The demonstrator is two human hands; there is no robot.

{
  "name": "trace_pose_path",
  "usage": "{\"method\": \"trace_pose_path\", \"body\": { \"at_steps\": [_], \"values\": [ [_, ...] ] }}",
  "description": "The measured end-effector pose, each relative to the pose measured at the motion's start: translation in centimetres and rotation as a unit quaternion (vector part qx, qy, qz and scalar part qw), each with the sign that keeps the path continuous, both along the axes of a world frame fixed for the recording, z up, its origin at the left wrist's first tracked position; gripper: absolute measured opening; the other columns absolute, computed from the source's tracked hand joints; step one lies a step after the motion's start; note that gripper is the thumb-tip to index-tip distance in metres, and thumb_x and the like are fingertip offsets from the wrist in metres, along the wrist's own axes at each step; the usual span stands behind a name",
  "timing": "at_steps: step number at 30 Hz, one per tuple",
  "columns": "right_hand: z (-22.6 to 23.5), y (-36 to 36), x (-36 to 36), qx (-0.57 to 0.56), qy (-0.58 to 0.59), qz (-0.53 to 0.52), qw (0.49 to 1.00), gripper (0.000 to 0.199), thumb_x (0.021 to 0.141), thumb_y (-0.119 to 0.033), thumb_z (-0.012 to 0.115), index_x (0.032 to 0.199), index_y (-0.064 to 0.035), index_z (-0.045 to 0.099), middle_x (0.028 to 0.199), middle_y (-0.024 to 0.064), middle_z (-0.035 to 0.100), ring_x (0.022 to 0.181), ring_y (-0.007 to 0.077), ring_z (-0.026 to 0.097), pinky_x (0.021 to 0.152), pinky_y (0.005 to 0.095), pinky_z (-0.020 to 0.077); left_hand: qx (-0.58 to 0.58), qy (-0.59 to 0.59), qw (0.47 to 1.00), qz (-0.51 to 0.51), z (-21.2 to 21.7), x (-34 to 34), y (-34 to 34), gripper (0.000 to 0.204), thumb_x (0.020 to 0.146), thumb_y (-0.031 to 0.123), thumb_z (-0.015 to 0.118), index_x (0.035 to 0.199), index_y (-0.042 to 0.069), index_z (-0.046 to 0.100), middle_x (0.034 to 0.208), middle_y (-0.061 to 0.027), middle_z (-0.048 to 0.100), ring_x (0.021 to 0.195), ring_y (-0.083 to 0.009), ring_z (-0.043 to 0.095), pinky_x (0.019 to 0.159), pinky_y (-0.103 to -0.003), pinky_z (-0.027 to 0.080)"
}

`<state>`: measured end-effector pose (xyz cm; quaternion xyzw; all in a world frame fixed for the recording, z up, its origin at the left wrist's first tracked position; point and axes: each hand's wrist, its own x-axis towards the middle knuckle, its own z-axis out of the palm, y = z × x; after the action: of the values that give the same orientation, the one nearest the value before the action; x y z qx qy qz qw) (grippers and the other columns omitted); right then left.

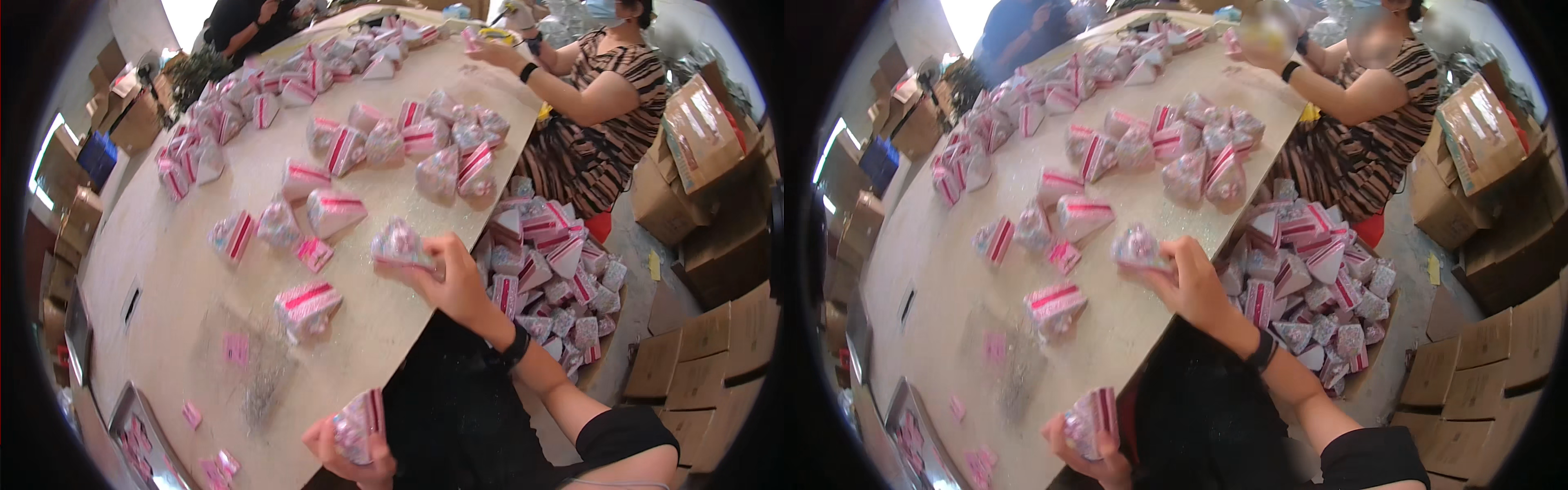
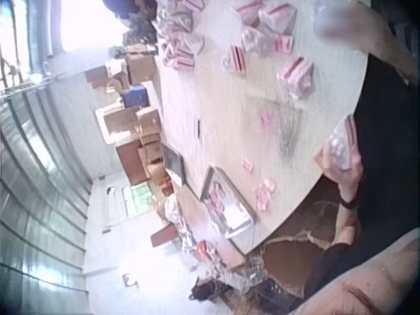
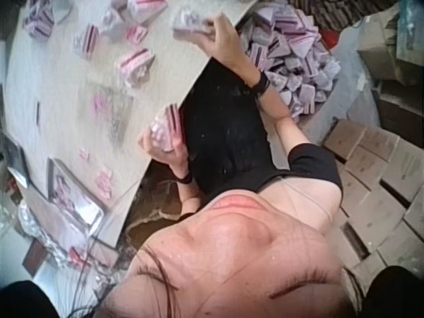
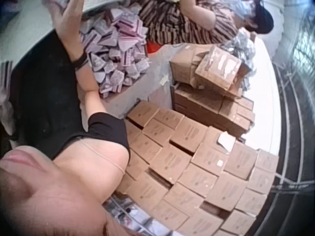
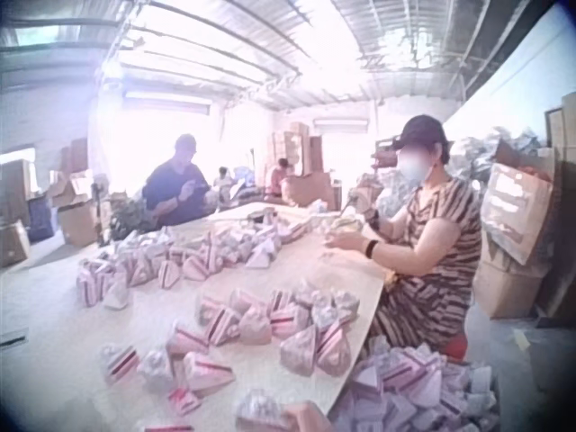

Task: Packaging small colorful foam triangles into plastic bags and applying identification stickers.

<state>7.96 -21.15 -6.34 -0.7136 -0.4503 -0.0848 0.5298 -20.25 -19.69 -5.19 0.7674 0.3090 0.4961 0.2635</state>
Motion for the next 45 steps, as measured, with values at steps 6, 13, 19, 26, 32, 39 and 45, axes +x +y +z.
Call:
{"method": "trace_pose_path", "body": {
  "at_steps": [6,13,19,26,32,39,45],
  "values": [
    [0.0,-0.9,-2.9,0.016,-0.028,-0.055,0.998,0.044,0.080,-0.012,0.072,0.117,0.0020,0.053,0.112,0.0187,0.057,0.101,0.0361,0.055,0.091,0.0423,0.0431,0.034,0.040,0.996,-0.068,1.4,1.3,-1.5,0.048,0.080,0.011,0.066,0.124,0.004,0.050,0.106,-0.0243,0.052,0.092,-0.0364,0.052,0.078,-0.046,0.045],
    [0.3,-3.8,-7.1,-0.098,-0.222,0.170,0.955,0.037,0.081,-0.008,0.066,0.116,-0.0013,0.057,0.118,0.0128,0.060,0.110,0.0303,0.058,0.096,0.0416,0.0444,-0.034,0.047,0.996,-0.075,0.7,0.0,-2.1,0.049,0.077,0.014,0.074,0.122,0.005,0.056,0.112,-0.0224,0.050,0.099,-0.0352,0.051,0.084,-0.044,0.044],
    [0.0,-5.6,-5.1,-0.160,-0.235,0.228,0.931,0.049,0.081,-0.013,0.068,0.127,-0.0046,0.055,0.132,0.0095,0.056,0.125,0.0278,0.053,0.106,0.0409,0.0426,-0.048,0.061,0.997,-0.024,0.7,-0.6,-2.0,0.060,0.078,0.014,0.072,0.127,-0.006,0.044,0.113,-0.0224,0.050,0.102,-0.0366,0.050,0.089,-0.045,0.041],
    [-0.4,-5.2,-3.3,-0.037,-0.345,0.223,0.911,0.022,0.079,-0.004,0.063,0.100,-0.0015,0.070,0.105,0.0095,0.070,0.101,0.0241,0.067,0.087,0.0349,0.0533,-0.051,0.061,0.993,0.089,0.6,-0.4,1.0,0.058,0.080,0.010,0.068,0.130,-0.006,0.043,0.119,-0.0211,0.047,0.110,-0.0349,0.049,0.099,-0.044,0.037],
    [-1.8,-3.9,-4.5,0.063,-0.263,0.176,0.946,0.023,0.072,0.005,0.070,0.095,-0.0007,0.068,0.095,0.0113,0.070,0.086,0.0260,0.068,0.075,0.0348,0.0548,-0.052,0.094,0.988,0.115,0.6,-1.2,2.2,0.072,0.082,0.026,0.070,0.138,-0.005,0.035,0.129,-0.0204,0.042,0.118,-0.0336,0.047,0.098,-0.045,0.037],
    [3.1,-3.4,-8.8,0.249,0.213,0.163,0.931,0.028,0.082,0.011,0.059,0.106,-0.0017,0.064,0.092,0.0104,0.069,0.067,0.0145,0.059,0.063,0.0296,0.0488,0.021,0.063,0.982,0.176,3.6,-6.0,1.5,0.073,0.089,0.050,0.053,0.134,-0.005,0.036,0.131,-0.0195,0.043,0.119,-0.0312,0.048,0.095,-0.044,0.039],
    [5.4,-2.7,-10.4,0.440,0.518,0.316,0.662,0.026,0.095,-0.004,0.051,0.119,-0.0074,0.061,0.100,0.0069,0.069,0.060,0.0085,0.047,0.068,0.0283,0.0407,0.076,0.238,0.958,0.139,7.8,-12.0,4.3,0.046,0.091,0.026,0.058,0.124,-0.004,0.047,0.119,-0.0196,0.050,0.111,-0.0306,0.051,0.094,-0.040,0.041]
  ]
}}
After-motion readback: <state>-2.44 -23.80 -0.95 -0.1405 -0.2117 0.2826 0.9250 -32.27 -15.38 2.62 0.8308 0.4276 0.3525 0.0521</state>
